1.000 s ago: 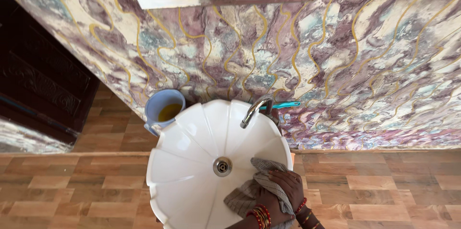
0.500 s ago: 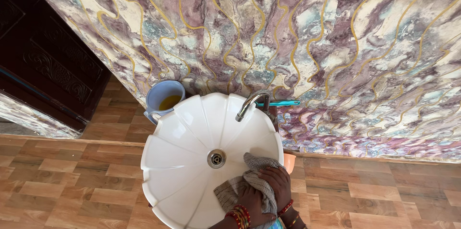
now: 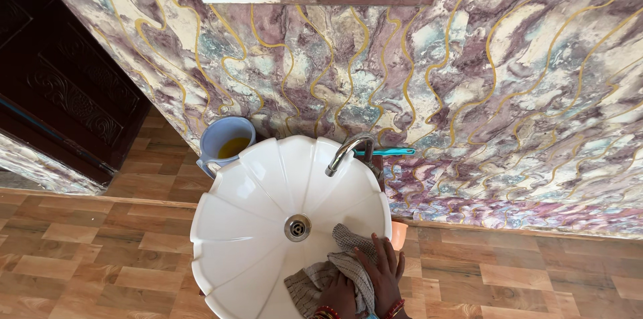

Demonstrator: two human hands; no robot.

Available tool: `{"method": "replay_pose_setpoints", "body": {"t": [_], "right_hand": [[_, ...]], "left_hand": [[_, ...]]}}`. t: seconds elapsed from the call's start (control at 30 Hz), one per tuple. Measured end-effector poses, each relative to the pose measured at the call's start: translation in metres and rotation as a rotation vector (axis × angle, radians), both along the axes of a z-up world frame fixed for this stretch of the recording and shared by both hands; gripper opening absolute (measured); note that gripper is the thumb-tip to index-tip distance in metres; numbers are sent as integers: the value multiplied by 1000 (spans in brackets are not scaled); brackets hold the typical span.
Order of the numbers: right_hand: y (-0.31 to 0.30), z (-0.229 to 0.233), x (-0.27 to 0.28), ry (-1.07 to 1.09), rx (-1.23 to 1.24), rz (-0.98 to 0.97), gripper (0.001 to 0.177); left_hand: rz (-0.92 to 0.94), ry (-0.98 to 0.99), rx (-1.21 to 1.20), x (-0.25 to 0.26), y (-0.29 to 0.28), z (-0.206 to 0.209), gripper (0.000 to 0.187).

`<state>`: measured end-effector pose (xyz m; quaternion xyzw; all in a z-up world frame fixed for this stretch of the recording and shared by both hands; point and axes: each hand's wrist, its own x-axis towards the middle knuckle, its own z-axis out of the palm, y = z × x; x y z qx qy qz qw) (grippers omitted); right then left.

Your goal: The person scrubs the interior of a white pedestal sink using a grey cloth. They repeatedly wipe the basin, the drain, and the faucet area, occasionally dipping the cloth into a blue bucket of yellow liquid placed on the floor.

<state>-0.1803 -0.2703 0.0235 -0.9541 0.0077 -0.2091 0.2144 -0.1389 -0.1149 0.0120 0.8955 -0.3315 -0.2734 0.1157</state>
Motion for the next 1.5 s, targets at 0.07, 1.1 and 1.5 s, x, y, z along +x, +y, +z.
{"method": "replay_pose_setpoints", "body": {"t": [0.07,1.1,1.5], "right_hand": [[-2,0,3,-8,33,-21,52],[-63,30,82,152,-321,-92,66],[-32,-2,36,157,-51,-189,67]], "left_hand": [[9,0,-17,4,-10,2,127],[162,60,-352,46,-76,35,138],[28,140,-11,26,-58,12,142]]}}
